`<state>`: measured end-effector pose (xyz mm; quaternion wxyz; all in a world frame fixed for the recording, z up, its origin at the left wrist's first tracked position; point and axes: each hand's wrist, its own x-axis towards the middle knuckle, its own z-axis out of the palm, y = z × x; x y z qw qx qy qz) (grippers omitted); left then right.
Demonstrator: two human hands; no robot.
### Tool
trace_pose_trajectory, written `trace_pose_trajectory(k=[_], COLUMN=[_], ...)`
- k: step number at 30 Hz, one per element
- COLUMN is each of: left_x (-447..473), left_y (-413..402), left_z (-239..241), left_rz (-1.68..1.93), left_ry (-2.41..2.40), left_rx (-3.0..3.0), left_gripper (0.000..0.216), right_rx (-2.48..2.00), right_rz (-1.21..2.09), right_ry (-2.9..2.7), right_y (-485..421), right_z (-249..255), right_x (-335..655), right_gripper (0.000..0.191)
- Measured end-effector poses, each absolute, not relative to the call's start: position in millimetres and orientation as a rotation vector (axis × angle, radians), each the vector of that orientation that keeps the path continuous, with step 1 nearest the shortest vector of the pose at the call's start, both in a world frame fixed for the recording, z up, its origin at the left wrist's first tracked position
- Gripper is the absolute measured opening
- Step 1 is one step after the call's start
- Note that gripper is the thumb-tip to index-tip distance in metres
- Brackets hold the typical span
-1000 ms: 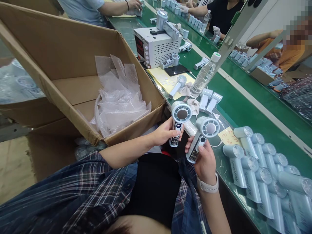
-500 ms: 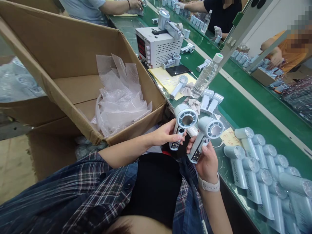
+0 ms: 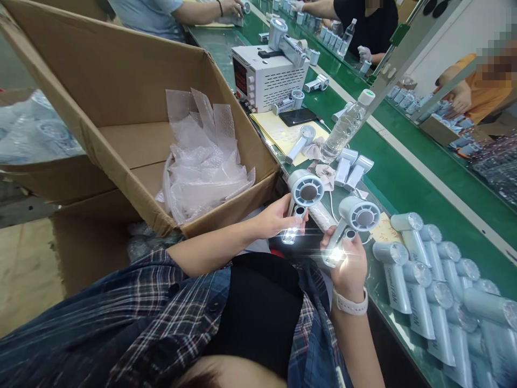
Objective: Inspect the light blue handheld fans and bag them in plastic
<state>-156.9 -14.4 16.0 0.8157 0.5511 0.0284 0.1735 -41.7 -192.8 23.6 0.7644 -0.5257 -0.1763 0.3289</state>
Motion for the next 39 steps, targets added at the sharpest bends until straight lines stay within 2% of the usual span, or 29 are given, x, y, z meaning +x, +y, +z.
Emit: trace_pose_trajectory(k=[3, 7, 9, 12, 15, 20, 23, 28, 36, 39], left_x=[-158, -156, -152, -146, -142, -148, -157, -170, -179, -175], left_y=[-16, -18, -19, -23, -26, -27, -30, -33, -32, -33], left_z=[16, 13, 10, 9, 8, 8, 13, 26, 42, 43], left_rz=[0.359, 0.369, 0.376, 0.367, 0.362, 0.314, 0.251, 0.198, 0.141, 0.144], left_ry=[0.223, 0.36, 0.387, 0.352, 0.245, 0.106, 0.104, 0.1, 0.03, 0.032], left_rx=[1.174, 1.188, 1.195, 1.2, 1.134, 1.037, 1.042, 1.036, 1.065, 0.991], left_gripper=[0.047, 0.059, 0.065, 0.066, 0.059, 0.056, 0.059, 0.058, 0.055, 0.06], right_rx=[-1.188, -1.286, -1.434, -1.638, -1.558, -1.182, -1.072, -1.042, -1.055, -1.078], right_rz=[0.556, -0.24, -0.374, -0.112, 0.116, 0.654, 0.868, 0.959, 0.857, 0.826], right_ry=[-0.508, -0.743, -0.717, -0.519, -0.366, -0.324, -0.294, -0.293, -0.28, -0.269], right_y=[-209, -237, -244, -244, -236, -215, -204, -199, -212, -214], right_z=[37, 48, 34, 2, -14, 7, 18, 20, 26, 28], right_x=[-28, -14, -10, -5, -8, -36, -52, -66, -71, -70], right_gripper=[0.033, 0.03, 0.028, 0.027, 0.03, 0.034, 0.045, 0.054, 0.045, 0.041])
